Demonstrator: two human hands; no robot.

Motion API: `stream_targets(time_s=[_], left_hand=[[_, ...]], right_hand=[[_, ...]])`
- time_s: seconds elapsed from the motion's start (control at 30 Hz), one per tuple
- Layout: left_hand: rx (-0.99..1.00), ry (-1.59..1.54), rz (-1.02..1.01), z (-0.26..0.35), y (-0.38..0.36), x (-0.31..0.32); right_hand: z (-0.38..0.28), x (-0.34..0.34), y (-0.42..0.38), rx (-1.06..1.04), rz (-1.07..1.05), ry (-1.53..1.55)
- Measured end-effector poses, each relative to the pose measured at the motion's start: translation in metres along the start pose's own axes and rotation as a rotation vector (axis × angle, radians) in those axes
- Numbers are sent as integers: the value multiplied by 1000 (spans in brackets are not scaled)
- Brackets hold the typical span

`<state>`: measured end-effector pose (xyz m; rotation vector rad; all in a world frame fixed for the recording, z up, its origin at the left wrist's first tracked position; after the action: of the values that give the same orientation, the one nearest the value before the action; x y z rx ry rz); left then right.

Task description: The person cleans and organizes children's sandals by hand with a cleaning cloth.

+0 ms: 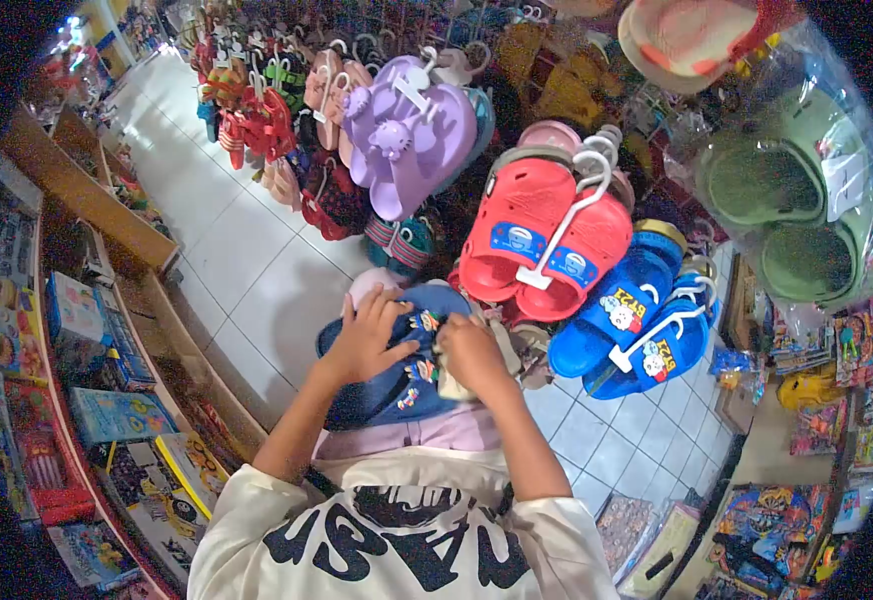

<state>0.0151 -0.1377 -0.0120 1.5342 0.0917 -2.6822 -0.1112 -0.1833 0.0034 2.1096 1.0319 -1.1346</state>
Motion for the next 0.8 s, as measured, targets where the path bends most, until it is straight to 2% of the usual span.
stream_targets(time_s=[0.03,0.1,0.13,0.23,0.33,0.43,0.5,0.53,0.57,0.63,0.77,0.8], left_hand=[[7,-24,-26,2,0,0],[-13,24,17,4,-3,-4],[-99,34,-45,3,-4,-7],[-121,81,115,8,-18,-16],[-39,-122,77,24,-40,-28],[-49,-121,68,26,-54,-21],[-75,-60,111,16,-55,-3],[-53,-38,194,19,-55,-9],[-67,-52,175,19,-55,-8],[-63,-44,206,20,-55,-8],[-100,-21,201,16,-54,-7],[-97,-15,206,16,-54,-7]], right_hand=[[-3,-3,-1,9,-83,51],[-18,-36,-13,64,77,87],[-18,-42,-22,95,97,96],[-34,-69,-43,113,172,196],[-40,-80,-54,136,248,338],[-29,-53,-54,78,347,249],[-23,-1,-56,-75,253,15],[-22,9,-58,-48,282,-19],[-19,14,-63,-10,305,-56],[-15,6,-63,-15,276,-22],[-10,-27,-68,82,483,45],[-16,-16,-66,27,395,-42]])
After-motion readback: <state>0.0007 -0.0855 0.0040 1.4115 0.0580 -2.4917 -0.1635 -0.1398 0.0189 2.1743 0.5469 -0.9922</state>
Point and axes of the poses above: each hand's wrist, its own y-axis towards the middle knuckle, its own x-axis out of the palm, z = x × y, the point moved 9 cm from there along y, towards the middle knuckle, and after that the axes turned 10 degrees about -x, right-handed, at the moved point
